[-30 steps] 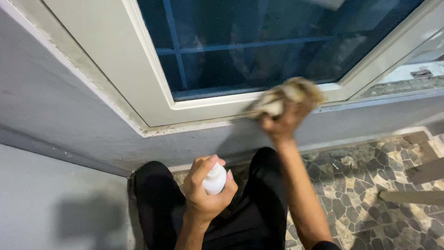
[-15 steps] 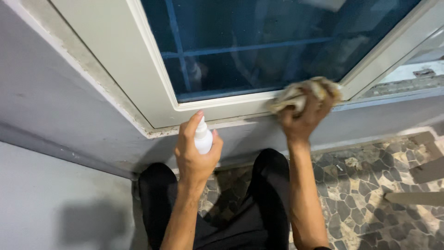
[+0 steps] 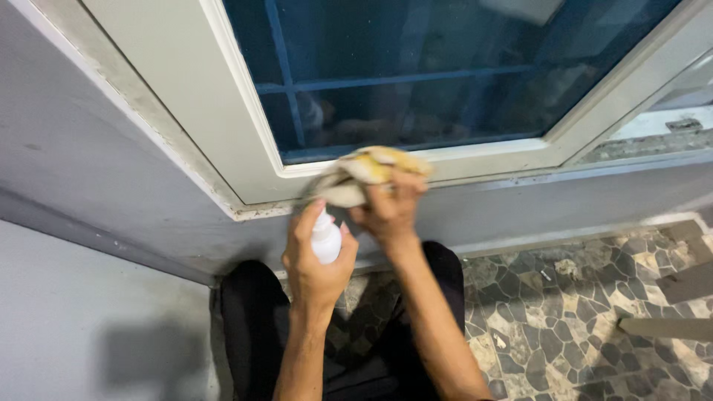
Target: The person cleans a window pane using a spray bottle and a cloth. They repeatedly spray the glass and wipe it in circular and linear motions, focusing on the lower section of the window.
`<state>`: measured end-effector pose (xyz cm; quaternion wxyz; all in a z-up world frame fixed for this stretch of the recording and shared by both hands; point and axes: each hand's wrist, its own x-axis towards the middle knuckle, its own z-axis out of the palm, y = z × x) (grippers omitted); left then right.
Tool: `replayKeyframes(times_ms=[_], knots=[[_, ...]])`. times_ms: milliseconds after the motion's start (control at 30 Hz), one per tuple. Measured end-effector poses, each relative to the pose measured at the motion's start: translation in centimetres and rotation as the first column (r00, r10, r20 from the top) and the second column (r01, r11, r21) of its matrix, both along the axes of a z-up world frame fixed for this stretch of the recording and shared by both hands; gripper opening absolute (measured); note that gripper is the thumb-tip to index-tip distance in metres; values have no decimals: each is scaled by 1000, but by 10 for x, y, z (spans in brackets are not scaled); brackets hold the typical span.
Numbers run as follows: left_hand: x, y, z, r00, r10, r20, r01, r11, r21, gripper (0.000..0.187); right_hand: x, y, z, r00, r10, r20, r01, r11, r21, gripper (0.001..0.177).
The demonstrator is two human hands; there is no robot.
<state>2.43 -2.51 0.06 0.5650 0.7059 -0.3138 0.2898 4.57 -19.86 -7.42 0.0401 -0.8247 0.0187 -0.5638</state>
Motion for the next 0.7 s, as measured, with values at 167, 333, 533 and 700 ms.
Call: replayKeyframes(times_ms=[167, 333, 533, 700], knots=[[14, -9, 1, 994, -68, 89, 63, 996, 63, 66, -56, -106, 19, 967, -215, 138, 180, 957, 228, 45], [17, -8, 4, 997, -62, 53, 60, 997, 37, 63, -69, -119, 15, 971, -211, 115, 177, 952, 251, 49], [5, -28, 1, 978, -157, 136, 146, 986, 86, 65, -62, -110, 19, 976, -143, 162, 91, 952, 293, 49], [-13, -62, 4, 965, -221, 144, 203, 971, 129, 65, -67, -111, 21, 980, -150, 134, 108, 954, 280, 46]])
